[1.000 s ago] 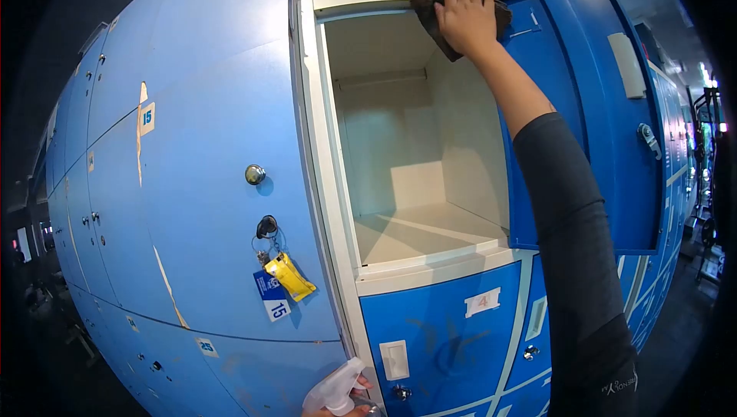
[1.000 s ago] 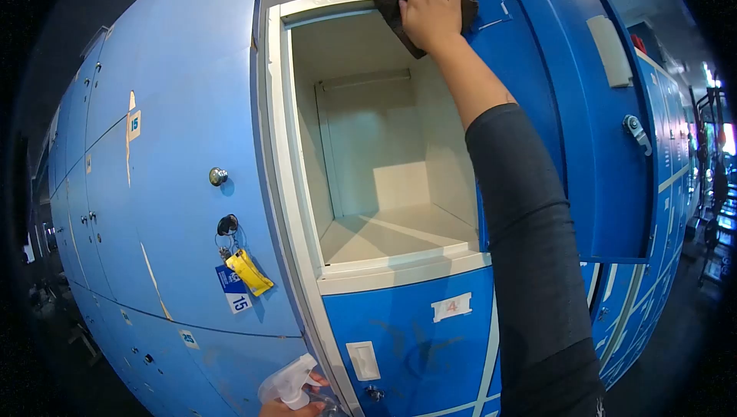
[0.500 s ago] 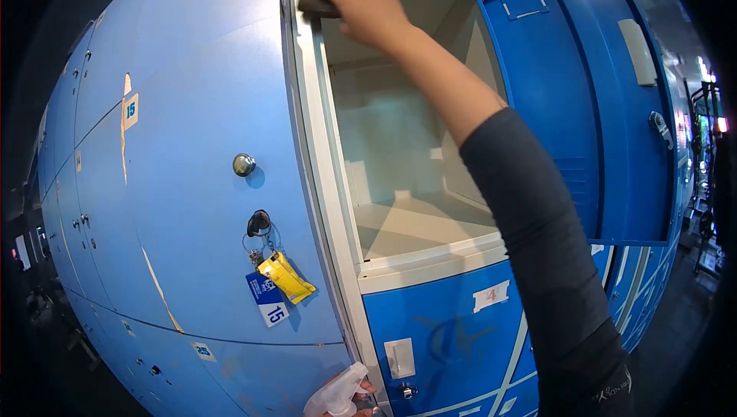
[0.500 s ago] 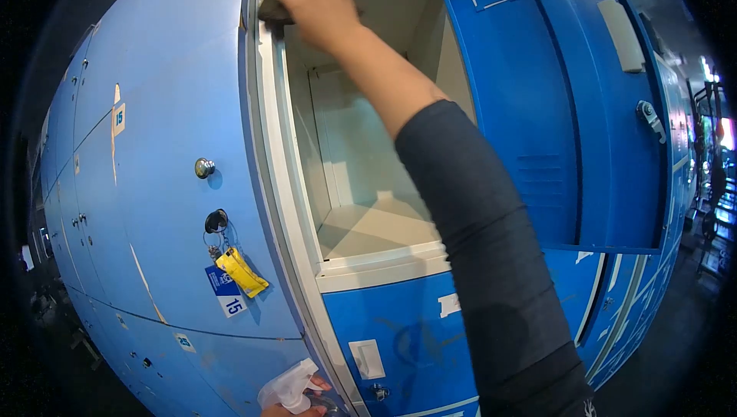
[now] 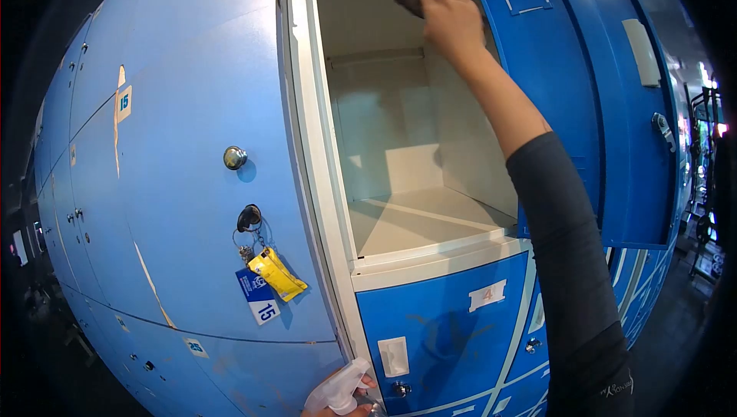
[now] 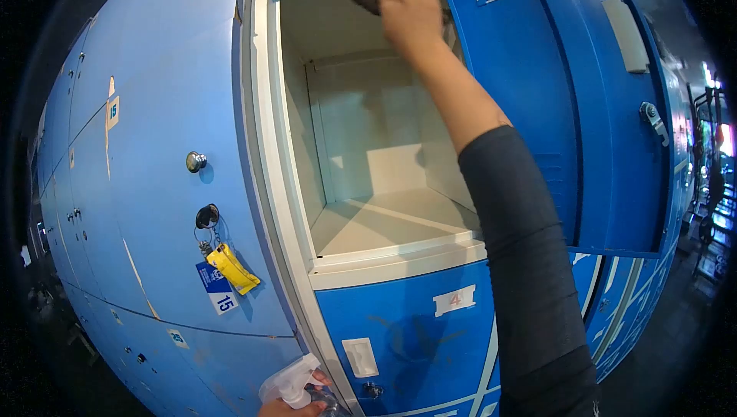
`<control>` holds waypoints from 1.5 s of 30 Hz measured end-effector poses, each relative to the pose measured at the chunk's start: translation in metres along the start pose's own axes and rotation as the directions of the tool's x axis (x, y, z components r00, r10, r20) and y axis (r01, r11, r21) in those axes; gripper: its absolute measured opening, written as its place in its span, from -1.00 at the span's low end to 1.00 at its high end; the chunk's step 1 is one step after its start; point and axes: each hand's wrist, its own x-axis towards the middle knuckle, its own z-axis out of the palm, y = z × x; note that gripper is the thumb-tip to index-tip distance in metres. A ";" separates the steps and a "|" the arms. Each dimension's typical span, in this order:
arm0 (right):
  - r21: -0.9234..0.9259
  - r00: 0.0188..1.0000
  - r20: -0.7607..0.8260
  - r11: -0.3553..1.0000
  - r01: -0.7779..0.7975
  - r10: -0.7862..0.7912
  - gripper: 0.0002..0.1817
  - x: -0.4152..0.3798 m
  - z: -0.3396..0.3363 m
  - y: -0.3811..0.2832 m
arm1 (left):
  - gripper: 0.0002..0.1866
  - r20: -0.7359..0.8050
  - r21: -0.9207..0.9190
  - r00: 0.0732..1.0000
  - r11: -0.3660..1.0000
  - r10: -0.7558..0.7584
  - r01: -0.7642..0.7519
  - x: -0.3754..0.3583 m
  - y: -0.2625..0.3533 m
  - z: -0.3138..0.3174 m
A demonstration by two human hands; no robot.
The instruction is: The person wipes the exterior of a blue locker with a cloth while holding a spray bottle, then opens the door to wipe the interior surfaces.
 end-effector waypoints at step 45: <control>0.513 0.963 0.202 0.818 -0.261 0.180 -0.36 0.020 -0.015 -0.070 | -0.29 -0.006 -0.027 0.984 0.984 -0.176 0.176 0.002 0.002 -0.001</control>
